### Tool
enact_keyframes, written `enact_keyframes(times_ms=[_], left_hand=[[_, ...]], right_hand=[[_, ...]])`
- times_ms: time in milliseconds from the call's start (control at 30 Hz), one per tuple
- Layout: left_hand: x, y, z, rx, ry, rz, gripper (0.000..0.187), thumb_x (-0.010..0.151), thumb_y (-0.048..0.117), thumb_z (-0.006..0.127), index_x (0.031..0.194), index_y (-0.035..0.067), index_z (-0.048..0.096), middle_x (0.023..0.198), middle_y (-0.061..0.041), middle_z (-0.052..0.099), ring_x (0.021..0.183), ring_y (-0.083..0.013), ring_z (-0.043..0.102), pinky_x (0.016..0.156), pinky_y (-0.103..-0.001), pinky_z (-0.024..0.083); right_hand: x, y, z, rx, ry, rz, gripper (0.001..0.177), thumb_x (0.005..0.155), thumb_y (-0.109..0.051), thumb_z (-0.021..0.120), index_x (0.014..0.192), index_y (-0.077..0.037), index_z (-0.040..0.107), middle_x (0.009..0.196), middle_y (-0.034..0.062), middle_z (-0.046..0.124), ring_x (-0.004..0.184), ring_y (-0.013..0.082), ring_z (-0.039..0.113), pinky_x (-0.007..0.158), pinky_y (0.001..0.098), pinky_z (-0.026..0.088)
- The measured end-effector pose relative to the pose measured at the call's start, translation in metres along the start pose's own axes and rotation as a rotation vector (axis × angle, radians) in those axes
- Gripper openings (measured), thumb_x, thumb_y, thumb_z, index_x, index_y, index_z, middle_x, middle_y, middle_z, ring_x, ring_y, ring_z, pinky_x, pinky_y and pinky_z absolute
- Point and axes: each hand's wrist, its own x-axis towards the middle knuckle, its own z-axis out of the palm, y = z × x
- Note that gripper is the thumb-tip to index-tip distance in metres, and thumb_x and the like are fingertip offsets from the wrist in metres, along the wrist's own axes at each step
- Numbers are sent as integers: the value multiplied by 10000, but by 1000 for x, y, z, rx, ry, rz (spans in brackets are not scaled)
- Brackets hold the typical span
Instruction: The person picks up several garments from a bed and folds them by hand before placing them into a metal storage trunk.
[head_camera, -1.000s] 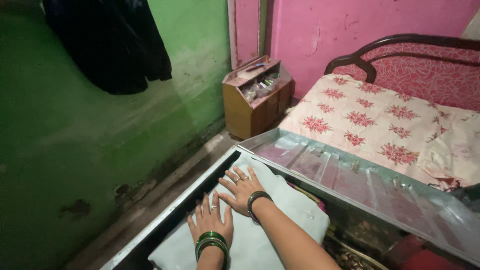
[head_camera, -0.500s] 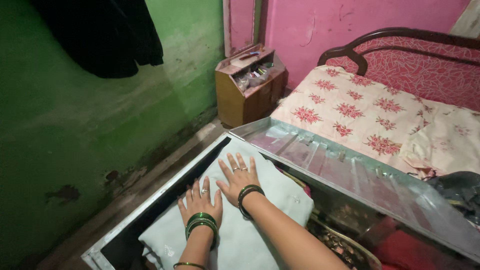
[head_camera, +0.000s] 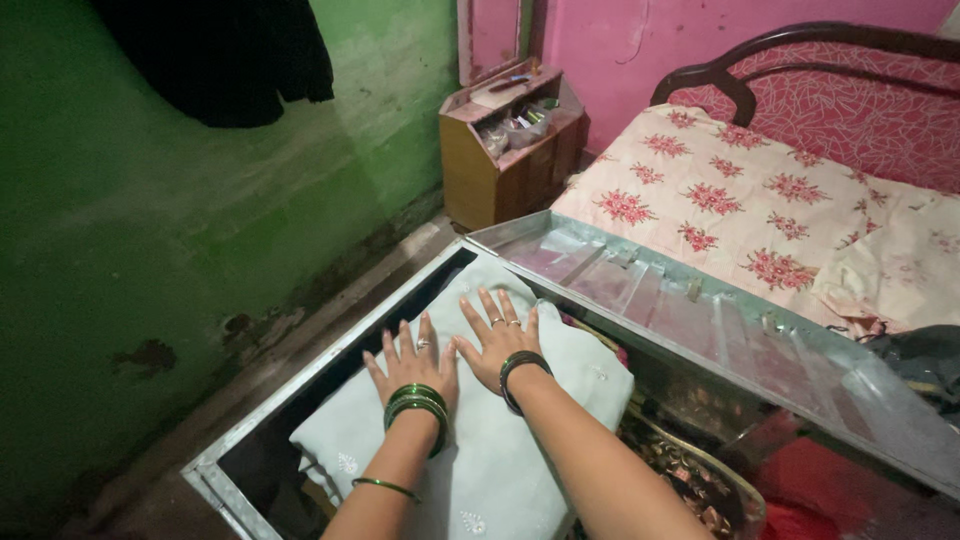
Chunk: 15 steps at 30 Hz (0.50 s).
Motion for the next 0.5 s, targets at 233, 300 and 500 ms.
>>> enact_keyframes(times_ms=[233, 300, 500], left_hand=[[-4, 31, 14, -171, 64, 93, 689, 981, 588, 273, 1617, 333, 204, 1683, 1, 150, 1549, -273, 33, 1217, -569, -66], [-10, 30, 10, -140, 49, 94, 667, 991, 590, 249, 1605, 331, 223, 1687, 6, 147, 1558, -269, 25, 1218, -567, -70], [-19, 32, -2, -94, 7, 73, 688, 978, 642, 199, 1597, 343, 226, 1697, 34, 115, 1565, -237, 2, 1227, -533, -75]], right_hand=[[14, 15, 23, -68, 24, -39, 703, 998, -357, 426, 1633, -383, 125, 1726, 15, 39, 1572, 297, 17, 1164, 711, 47], [11, 15, 23, -23, 113, -78, 691, 1012, -354, 429, 1639, -381, 139, 1735, 7, 56, 1572, 294, 30, 1172, 701, 46], [2, 12, -4, 11, -87, -57, 720, 984, -540, 441, 1608, -350, 138, 1718, -9, 36, 1584, 265, 3, 1216, 638, 37]])
